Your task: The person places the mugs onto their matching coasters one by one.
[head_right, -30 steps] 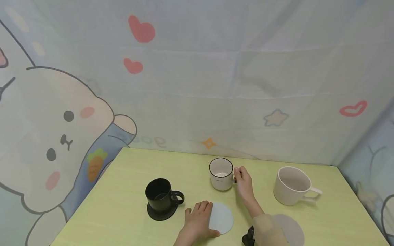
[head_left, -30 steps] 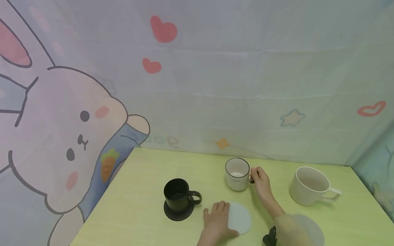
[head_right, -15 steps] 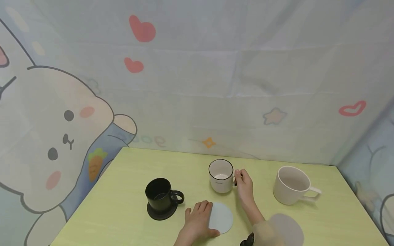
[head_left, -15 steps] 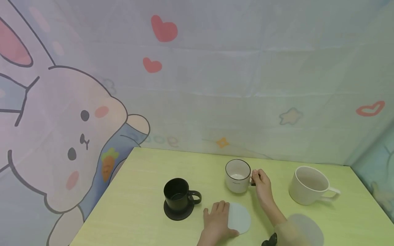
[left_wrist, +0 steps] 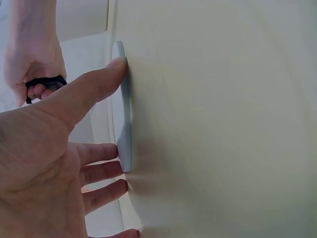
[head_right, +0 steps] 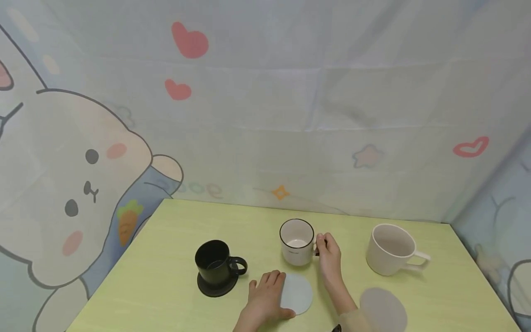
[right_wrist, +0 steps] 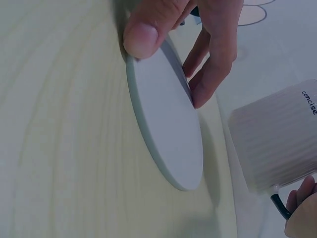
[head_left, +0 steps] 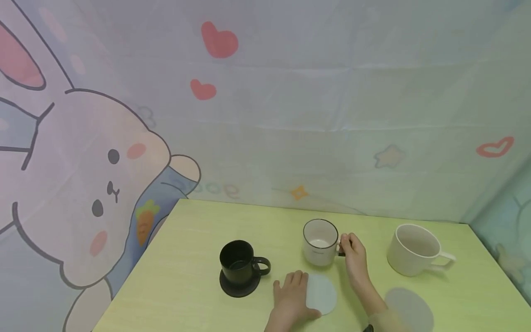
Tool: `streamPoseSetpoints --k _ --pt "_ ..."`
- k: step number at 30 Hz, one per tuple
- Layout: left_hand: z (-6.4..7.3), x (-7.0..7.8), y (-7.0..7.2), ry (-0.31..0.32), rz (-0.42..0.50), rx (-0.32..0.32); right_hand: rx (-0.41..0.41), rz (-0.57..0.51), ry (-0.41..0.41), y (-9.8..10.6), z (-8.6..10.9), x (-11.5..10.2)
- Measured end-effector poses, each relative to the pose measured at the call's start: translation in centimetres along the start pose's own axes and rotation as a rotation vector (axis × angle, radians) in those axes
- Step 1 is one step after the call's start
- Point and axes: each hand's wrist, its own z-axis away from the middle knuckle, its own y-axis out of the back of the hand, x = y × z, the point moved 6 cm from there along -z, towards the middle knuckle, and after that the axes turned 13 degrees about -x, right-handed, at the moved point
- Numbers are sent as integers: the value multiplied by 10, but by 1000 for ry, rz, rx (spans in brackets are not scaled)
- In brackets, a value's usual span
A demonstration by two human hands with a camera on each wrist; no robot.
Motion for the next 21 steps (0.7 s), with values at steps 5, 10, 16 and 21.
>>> streamPoseSetpoints --k 5,10,16,21 --pt "3 1 2 -9 -6 11 20 -12 9 1 8 -2" --pt "4 1 2 -13 -5 10 47 -53 13 2 15 0" --pt "2 0 0 -20 5 24 29 -72 11 1 21 5" --pt "0 -2 -3 -27 9 30 23 -92 13 1 26 7"
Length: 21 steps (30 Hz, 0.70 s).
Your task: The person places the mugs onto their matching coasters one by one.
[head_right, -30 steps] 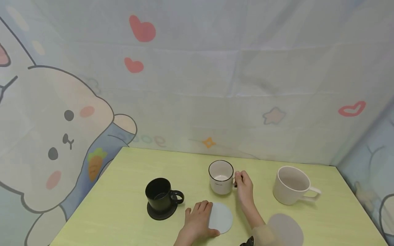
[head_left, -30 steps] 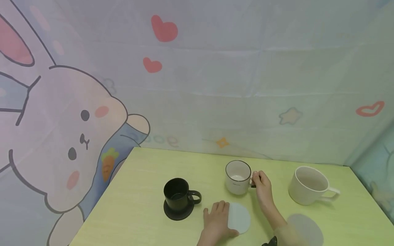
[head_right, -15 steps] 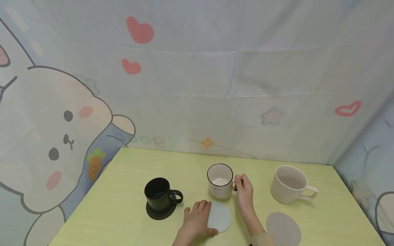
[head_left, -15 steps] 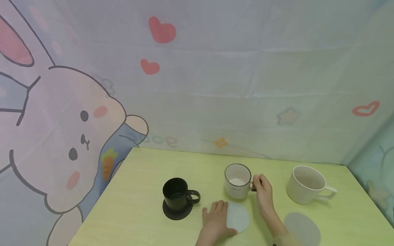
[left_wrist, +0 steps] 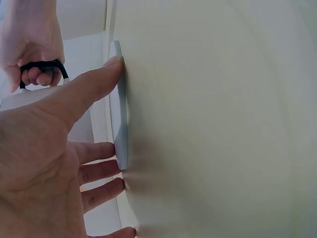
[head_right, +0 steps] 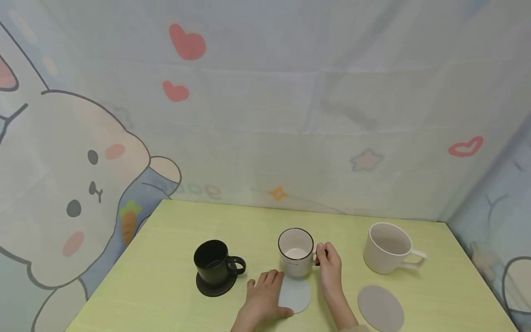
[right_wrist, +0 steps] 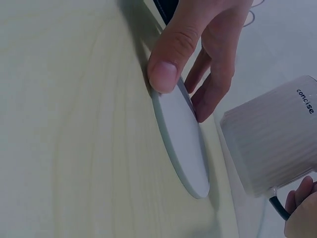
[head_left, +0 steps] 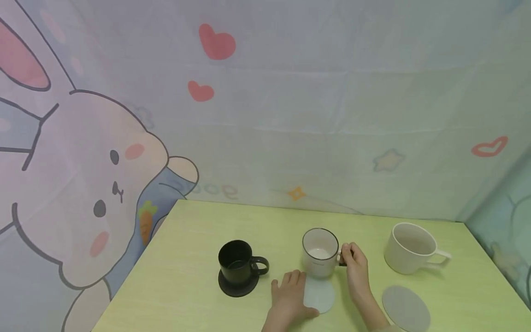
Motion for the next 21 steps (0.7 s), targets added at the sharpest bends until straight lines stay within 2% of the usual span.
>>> streamPoseSetpoints --k 12,21 --pt "5 0 3 -29 17 19 21 -59 -26 3 16 -2" --pt "4 -1 5 -42 35 -32 38 -93 -39 3 28 -4"
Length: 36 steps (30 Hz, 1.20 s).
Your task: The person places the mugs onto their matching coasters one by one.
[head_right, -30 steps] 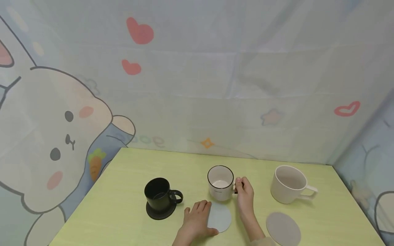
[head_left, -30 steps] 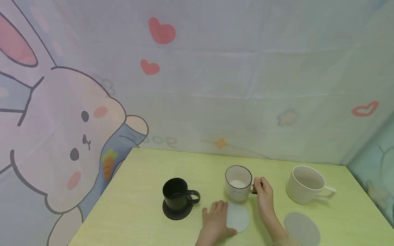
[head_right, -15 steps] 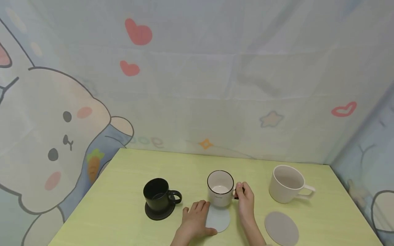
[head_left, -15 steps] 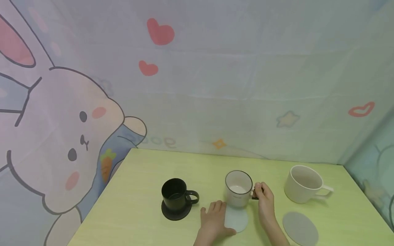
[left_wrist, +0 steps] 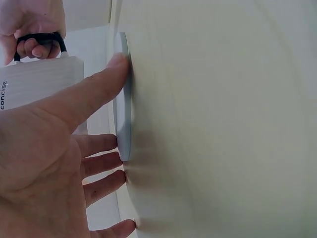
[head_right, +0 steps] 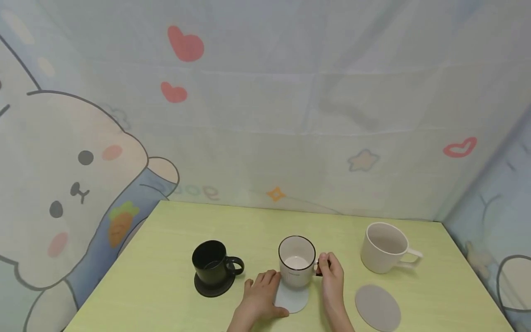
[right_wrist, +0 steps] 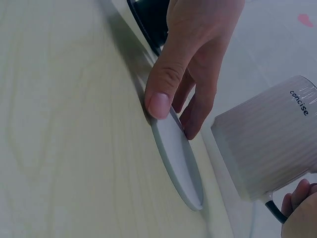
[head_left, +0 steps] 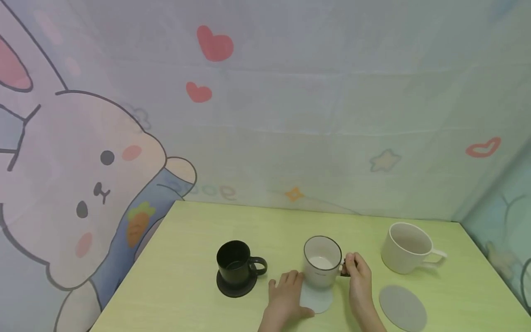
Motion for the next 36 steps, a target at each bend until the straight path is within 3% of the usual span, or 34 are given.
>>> streamPoseSetpoints --k 17,36 --pt "2 -1 -4 -7 143 34 12 -50 -11 -2 19 2" --pt "-1 -8 -6 -30 58 50 -5 -32 -61 -5 28 13"
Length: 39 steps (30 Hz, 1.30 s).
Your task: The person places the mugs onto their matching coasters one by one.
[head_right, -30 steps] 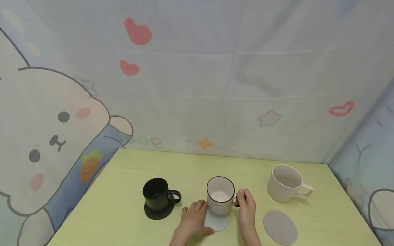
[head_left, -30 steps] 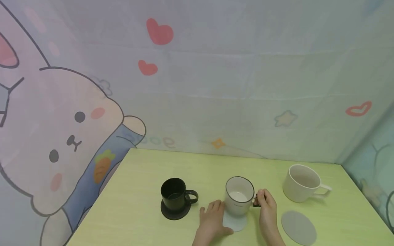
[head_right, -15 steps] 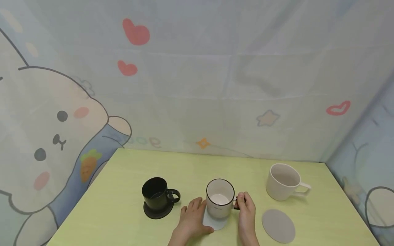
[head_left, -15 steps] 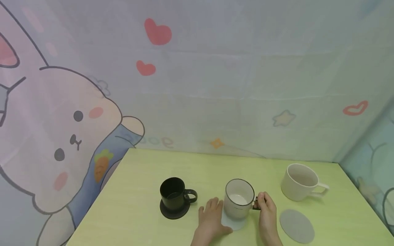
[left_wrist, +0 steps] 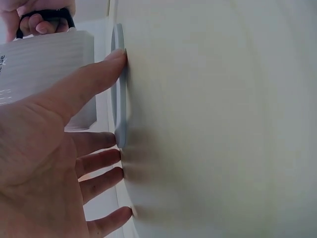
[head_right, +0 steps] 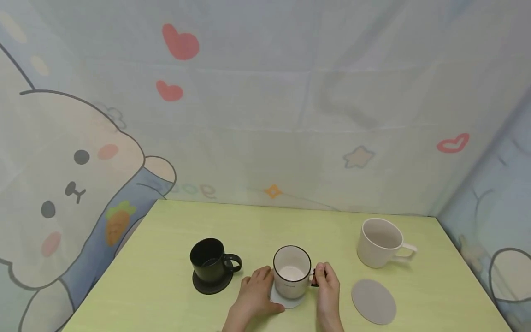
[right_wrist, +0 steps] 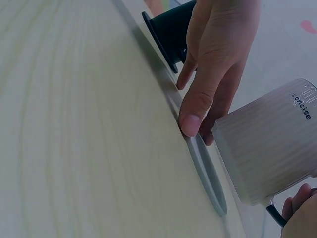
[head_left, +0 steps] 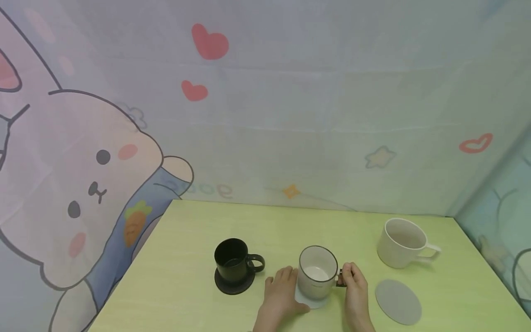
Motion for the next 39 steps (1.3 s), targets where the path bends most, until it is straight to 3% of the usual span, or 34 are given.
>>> streamPoseSetpoints --k 20,39 --pt "1 -8 5 -81 34 -66 -6 -43 -48 -5 0 13" --pt "-1 -12 3 -97 60 -50 23 -71 -32 -6 -1 20"
